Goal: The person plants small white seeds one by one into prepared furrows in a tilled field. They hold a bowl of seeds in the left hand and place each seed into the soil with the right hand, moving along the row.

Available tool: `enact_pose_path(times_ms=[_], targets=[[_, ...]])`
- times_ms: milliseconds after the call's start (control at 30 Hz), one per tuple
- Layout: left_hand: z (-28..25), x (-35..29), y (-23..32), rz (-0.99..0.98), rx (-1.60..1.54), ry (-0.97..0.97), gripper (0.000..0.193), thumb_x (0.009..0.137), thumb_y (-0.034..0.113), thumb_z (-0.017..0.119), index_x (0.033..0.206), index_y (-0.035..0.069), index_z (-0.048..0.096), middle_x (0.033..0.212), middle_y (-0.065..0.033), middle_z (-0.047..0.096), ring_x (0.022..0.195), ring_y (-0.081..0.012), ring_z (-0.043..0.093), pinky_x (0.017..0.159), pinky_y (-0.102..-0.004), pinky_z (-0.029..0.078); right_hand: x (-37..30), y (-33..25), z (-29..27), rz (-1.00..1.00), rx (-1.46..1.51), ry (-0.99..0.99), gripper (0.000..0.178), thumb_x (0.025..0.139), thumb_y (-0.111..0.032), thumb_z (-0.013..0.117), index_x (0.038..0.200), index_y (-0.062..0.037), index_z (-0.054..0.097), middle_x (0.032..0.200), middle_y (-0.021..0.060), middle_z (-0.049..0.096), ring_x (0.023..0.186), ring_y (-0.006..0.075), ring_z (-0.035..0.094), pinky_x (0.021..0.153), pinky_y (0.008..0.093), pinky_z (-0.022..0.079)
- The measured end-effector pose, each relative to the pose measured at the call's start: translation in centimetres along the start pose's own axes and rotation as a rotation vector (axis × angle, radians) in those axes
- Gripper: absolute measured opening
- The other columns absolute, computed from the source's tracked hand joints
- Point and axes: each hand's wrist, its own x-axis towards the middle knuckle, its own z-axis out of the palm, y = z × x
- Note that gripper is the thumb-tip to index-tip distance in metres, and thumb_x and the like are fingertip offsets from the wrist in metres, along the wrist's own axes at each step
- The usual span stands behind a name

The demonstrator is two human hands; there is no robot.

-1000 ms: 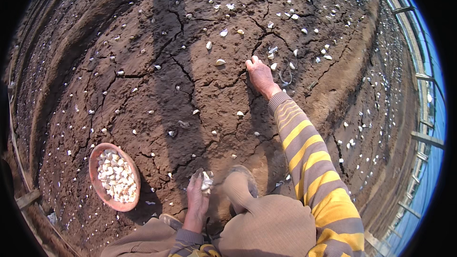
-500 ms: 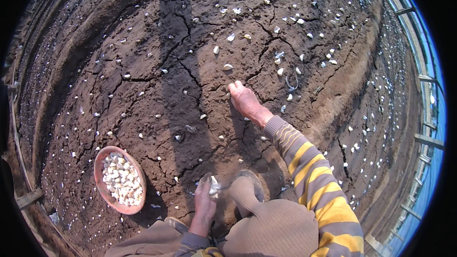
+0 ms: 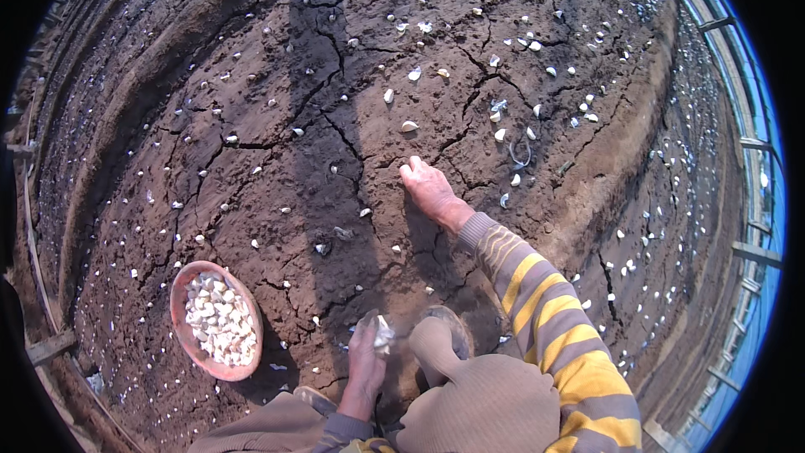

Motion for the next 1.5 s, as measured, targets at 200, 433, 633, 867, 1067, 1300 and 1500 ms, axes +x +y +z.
enact_pose_path(times_ms=[200, 433, 633, 867, 1067, 1300, 1500], targets=[[-0.4, -0.8, -0.2, -0.003, -0.010, 0.017, 0.041, 0.096, 0.022, 0.063, 0.130, 0.002, 0.052, 0.109, -0.0074, 0.060, 0.084, -0.0139, 0.062, 0.061, -0.0261, 0.053, 3.5, 2.9, -1.7, 0.205, 0.205, 0.264, 0.018, 0.087, -0.011, 0.064, 0.101, -0.0051, 0.055, 0.101, 0.0176, 0.052, 0.082, 0.0400, 0.063, 0.068, 0.0491, 0.052], [-1.1, -1.2, 0.1, 0.022, -0.024, 0.035, 0.035, 0.098, 0.018, 0.058, 0.129, 0.002, 0.050, 0.107, -0.0091, 0.063, 0.084, -0.0163, 0.064, 0.063, -0.0286, 0.054, 8.0, 5.1, -1.6, 0.250, 0.119, 0.087, 0.018, 0.086, -0.009, 0.061, 0.100, -0.0057, 0.051, 0.103, 0.0223, 0.053, 0.086, 0.0430, 0.062, 0.074, 0.0514, 0.051], [-1.6, -1.3, -1.2, 0.007, -0.052, 0.046, 0.030, 0.100, 0.014, 0.053, 0.127, 0.003, 0.049, 0.105, -0.0098, 0.063, 0.085, -0.0192, 0.065, 0.064, -0.0321, 0.055, 9.9, 2.5, -1.2, 0.070, 0.351, 0.126, 0.007, 0.087, -0.008, 0.058, 0.092, -0.0031, 0.055, 0.093, 0.0199, 0.058, 0.092, 0.0405, 0.061, 0.076, 0.0474, 0.050], [-2.0, -1.0, -1.6, 0.017, -0.087, 0.055, 0.028, 0.099, 0.013, 0.052, 0.126, 0.004, 0.050, 0.104, -0.0106, 0.064, 0.084, -0.0203, 0.065, 0.064, -0.0325, 0.055, 11.2, 0.7, -0.7, -0.059, 0.036, -0.030, 0.009, 0.083, -0.002, 0.055, 0.092, -0.0022, 0.056, 0.096, 0.0179, 0.056, 0.092, 0.0360, 0.063, 0.075, 0.0447, 0.054], [-1.4, -1.0, -1.6, 0.024, -0.086, 0.058, 0.029, 0.100, 0.014, 0.051, 0.127, 0.003, 0.049, 0.104, -0.0116, 0.064, 0.083, -0.0208, 0.065, 0.064, -0.0329, 0.055, 11.1, 1.3, -0.4, -0.220, -0.072, -0.031, 0.008, 0.080, -0.005, 0.057, 0.086, -0.0006, 0.059, 0.094, 0.0155, 0.057, 0.090, 0.0312, 0.062, 0.075, 0.0409, 0.054], [-2.0, -0.7, -2.2, 0.027, -0.089, 0.093, 0.030, 0.100, 0.014, 0.051, 0.127, 0.003, 0.048, 0.100, -0.0114, 0.064, 0.083, -0.0215, 0.066, 0.063, -0.0331, 0.055, 11.5, 1.4, 0.8, -0.233, -0.046, -0.017, 0.007, 0.080, -0.003, 0.056, 0.085, 0.0001, 0.060, 0.093, 0.0180, 0.058, 0.089, 0.0337, 0.063, 0.073, 0.0431, 0.053], [-1.7, -1.5, -1.7, 0.058, -0.079, 0.089, 0.031, 0.099, 0.015, 0.053, 0.128, 0.003, 0.048, 0.100, -0.0106, 0.064, 0.081, -0.0199, 0.065, 0.061, -0.0319, 0.055, 13.8, 2.5, -0.4, -0.101, 0.055, 0.081, 0.006, 0.083, -0.008, 0.056, 0.082, -0.0025, 0.056, 0.090, 0.0170, 0.056, 0.082, 0.0346, 0.064, 0.069, 0.0433, 0.054]])
